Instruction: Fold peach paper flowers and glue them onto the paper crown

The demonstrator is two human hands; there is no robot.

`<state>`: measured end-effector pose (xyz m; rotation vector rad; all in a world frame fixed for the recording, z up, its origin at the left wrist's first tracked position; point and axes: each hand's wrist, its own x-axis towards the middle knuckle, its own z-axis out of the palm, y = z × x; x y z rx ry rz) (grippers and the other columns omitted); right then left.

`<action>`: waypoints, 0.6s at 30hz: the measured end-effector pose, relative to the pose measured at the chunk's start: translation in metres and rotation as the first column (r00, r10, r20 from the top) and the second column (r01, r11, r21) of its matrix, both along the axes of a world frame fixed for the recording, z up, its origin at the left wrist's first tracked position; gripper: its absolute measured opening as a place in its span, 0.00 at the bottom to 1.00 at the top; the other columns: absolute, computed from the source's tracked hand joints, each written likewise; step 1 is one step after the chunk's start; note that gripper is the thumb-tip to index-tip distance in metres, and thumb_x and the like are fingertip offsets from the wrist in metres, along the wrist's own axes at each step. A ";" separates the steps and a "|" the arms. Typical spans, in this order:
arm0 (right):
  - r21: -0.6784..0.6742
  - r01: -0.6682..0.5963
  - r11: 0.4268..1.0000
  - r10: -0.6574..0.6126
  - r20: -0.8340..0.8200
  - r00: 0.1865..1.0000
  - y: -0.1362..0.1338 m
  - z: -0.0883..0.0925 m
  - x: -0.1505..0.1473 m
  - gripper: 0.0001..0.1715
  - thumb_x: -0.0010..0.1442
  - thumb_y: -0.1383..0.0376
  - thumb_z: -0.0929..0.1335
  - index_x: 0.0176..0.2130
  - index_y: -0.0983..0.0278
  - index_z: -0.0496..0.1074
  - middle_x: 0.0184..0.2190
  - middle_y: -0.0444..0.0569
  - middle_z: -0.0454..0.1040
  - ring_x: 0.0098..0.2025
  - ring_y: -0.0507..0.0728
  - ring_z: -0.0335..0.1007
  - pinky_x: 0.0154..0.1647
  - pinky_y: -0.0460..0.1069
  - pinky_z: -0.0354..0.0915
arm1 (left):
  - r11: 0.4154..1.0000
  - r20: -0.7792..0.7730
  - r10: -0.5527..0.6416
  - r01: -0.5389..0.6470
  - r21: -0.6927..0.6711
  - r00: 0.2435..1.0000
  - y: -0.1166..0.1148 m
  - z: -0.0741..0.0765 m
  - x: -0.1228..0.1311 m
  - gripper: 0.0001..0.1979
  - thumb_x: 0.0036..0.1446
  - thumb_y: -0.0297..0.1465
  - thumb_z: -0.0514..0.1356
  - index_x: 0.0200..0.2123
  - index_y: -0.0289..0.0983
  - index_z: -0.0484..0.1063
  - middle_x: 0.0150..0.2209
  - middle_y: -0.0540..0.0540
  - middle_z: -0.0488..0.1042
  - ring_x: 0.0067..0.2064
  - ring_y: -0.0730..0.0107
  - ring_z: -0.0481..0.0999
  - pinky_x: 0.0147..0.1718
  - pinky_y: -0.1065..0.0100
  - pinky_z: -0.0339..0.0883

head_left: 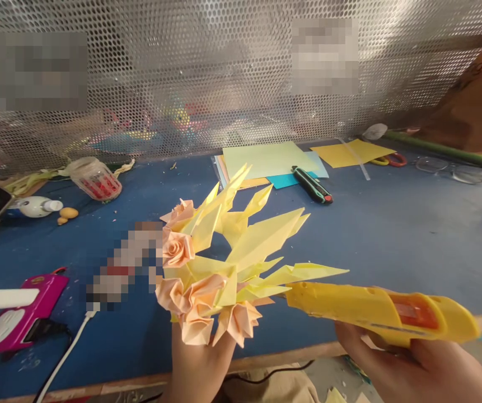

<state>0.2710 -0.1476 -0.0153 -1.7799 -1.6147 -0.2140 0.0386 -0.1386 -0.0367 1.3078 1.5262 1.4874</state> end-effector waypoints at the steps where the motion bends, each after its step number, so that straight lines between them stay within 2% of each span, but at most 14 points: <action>1: 0.019 0.001 1.000 -0.002 0.025 1.000 0.001 0.000 0.000 0.12 0.58 0.55 0.68 0.33 0.61 0.73 0.18 0.45 0.74 0.17 0.56 0.72 0.22 0.50 0.71 | 1.000 -0.003 0.003 -0.003 0.001 1.000 0.000 0.001 0.000 0.15 0.53 0.40 0.69 0.45 0.46 0.80 0.38 0.45 0.83 0.46 0.48 0.83 0.38 0.55 0.84; 5: 0.055 -0.116 0.992 0.109 0.112 0.988 -0.001 -0.003 0.005 0.12 0.61 0.56 0.68 0.38 0.63 0.74 0.24 0.48 0.78 0.21 0.57 0.75 0.24 0.50 0.72 | 1.000 -0.026 -0.005 0.005 0.013 1.000 0.003 0.008 -0.002 0.10 0.54 0.38 0.69 0.40 0.45 0.80 0.38 0.45 0.83 0.46 0.50 0.83 0.42 0.56 0.83; 6: 0.047 -0.111 0.993 0.105 0.103 0.989 -0.002 -0.004 0.006 0.13 0.61 0.56 0.68 0.38 0.62 0.75 0.27 0.49 0.79 0.23 0.58 0.77 0.27 0.51 0.73 | 1.000 -0.032 -0.009 0.010 0.015 0.999 0.004 0.010 -0.002 0.09 0.54 0.38 0.69 0.39 0.44 0.80 0.38 0.45 0.83 0.46 0.50 0.83 0.44 0.56 0.82; 9: 0.024 0.029 0.999 -0.029 0.003 1.000 -0.005 -0.005 0.007 0.14 0.61 0.54 0.68 0.37 0.62 0.74 0.27 0.51 0.78 0.28 0.62 0.77 0.33 0.55 0.72 | 0.999 -0.007 -0.045 0.046 0.012 0.999 0.007 0.016 0.001 0.08 0.54 0.37 0.67 0.36 0.41 0.79 0.38 0.44 0.83 0.45 0.53 0.83 0.45 0.59 0.81; 12: -0.008 0.252 0.968 -0.250 -0.144 0.957 0.004 -0.001 0.012 0.20 0.55 0.47 0.72 0.30 0.59 0.68 0.21 0.47 0.73 0.23 0.60 0.72 0.27 0.53 0.66 | 0.998 0.055 -0.057 0.056 0.014 0.997 0.007 0.021 0.006 0.06 0.55 0.33 0.65 0.37 0.40 0.78 0.38 0.46 0.83 0.40 0.59 0.84 0.39 0.66 0.81; 14: -0.084 0.347 0.934 -0.357 -0.198 0.913 0.018 0.005 0.025 0.23 0.53 0.45 0.72 0.28 0.57 0.63 0.20 0.44 0.69 0.23 0.58 0.70 0.26 0.52 0.63 | 1.000 0.095 -0.029 0.028 0.006 0.995 0.006 0.023 0.009 0.05 0.55 0.31 0.66 0.37 0.40 0.78 0.36 0.48 0.84 0.37 0.63 0.85 0.37 0.69 0.81; 16: -0.182 0.400 0.898 -0.427 -0.152 0.891 0.039 0.008 0.045 0.23 0.53 0.42 0.70 0.30 0.56 0.62 0.22 0.45 0.70 0.25 0.59 0.71 0.26 0.52 0.61 | 1.000 0.140 -0.002 0.003 -0.007 0.990 0.005 0.026 0.010 0.04 0.55 0.31 0.66 0.36 0.40 0.78 0.34 0.49 0.83 0.34 0.64 0.84 0.35 0.70 0.80; 18: -0.254 0.450 0.856 -0.470 -0.021 0.882 0.063 0.008 0.069 0.28 0.50 0.37 0.67 0.34 0.55 0.65 0.24 0.48 0.72 0.31 0.64 0.74 0.29 0.54 0.63 | 1.000 0.176 0.016 -0.015 -0.009 0.984 0.004 0.029 0.012 0.06 0.54 0.32 0.68 0.36 0.39 0.77 0.33 0.48 0.83 0.34 0.64 0.84 0.34 0.70 0.79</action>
